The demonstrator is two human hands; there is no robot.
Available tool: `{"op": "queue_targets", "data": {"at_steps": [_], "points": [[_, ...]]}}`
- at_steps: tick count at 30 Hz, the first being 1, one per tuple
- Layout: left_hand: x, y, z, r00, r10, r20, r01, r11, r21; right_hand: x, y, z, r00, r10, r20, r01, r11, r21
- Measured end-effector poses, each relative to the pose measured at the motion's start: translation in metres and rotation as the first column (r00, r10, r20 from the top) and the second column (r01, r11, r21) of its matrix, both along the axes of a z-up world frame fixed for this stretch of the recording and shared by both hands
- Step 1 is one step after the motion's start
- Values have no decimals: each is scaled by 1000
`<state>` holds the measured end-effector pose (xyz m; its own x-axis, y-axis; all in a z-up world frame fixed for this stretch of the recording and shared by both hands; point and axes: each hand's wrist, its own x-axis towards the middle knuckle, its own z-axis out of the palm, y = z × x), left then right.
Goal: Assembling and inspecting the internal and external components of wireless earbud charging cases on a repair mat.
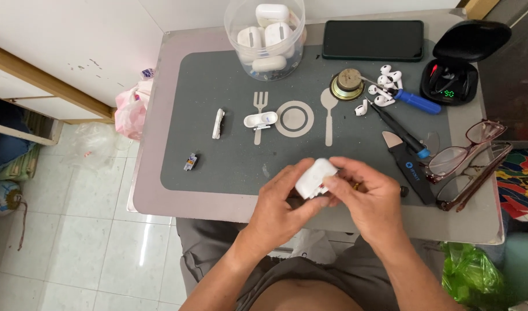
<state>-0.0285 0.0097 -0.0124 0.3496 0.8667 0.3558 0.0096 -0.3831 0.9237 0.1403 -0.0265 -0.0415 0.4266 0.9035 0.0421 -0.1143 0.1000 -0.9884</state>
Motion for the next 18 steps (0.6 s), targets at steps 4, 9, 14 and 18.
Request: {"op": "queue_targets", "data": {"at_steps": [4, 9, 14, 18], "points": [[-9, 8, -10, 995, -68, -71, 69, 998, 12, 15, -1, 5, 948, 317, -4, -317, 948, -25], [-17, 8, -12, 979, -204, -12, 201, 972, -125, 32, 2, 35, 829, 557, 47, -554, 830, -63], [-17, 8, -17, 975, -220, -28, 210, 958, -196, 41, 8, 41, 710, 491, 504, -490, 859, -147], [-18, 6, -10, 980, -199, -18, 191, 957, -219, 35, 5, 40, 665, 411, 623, -461, 883, -91]]}}
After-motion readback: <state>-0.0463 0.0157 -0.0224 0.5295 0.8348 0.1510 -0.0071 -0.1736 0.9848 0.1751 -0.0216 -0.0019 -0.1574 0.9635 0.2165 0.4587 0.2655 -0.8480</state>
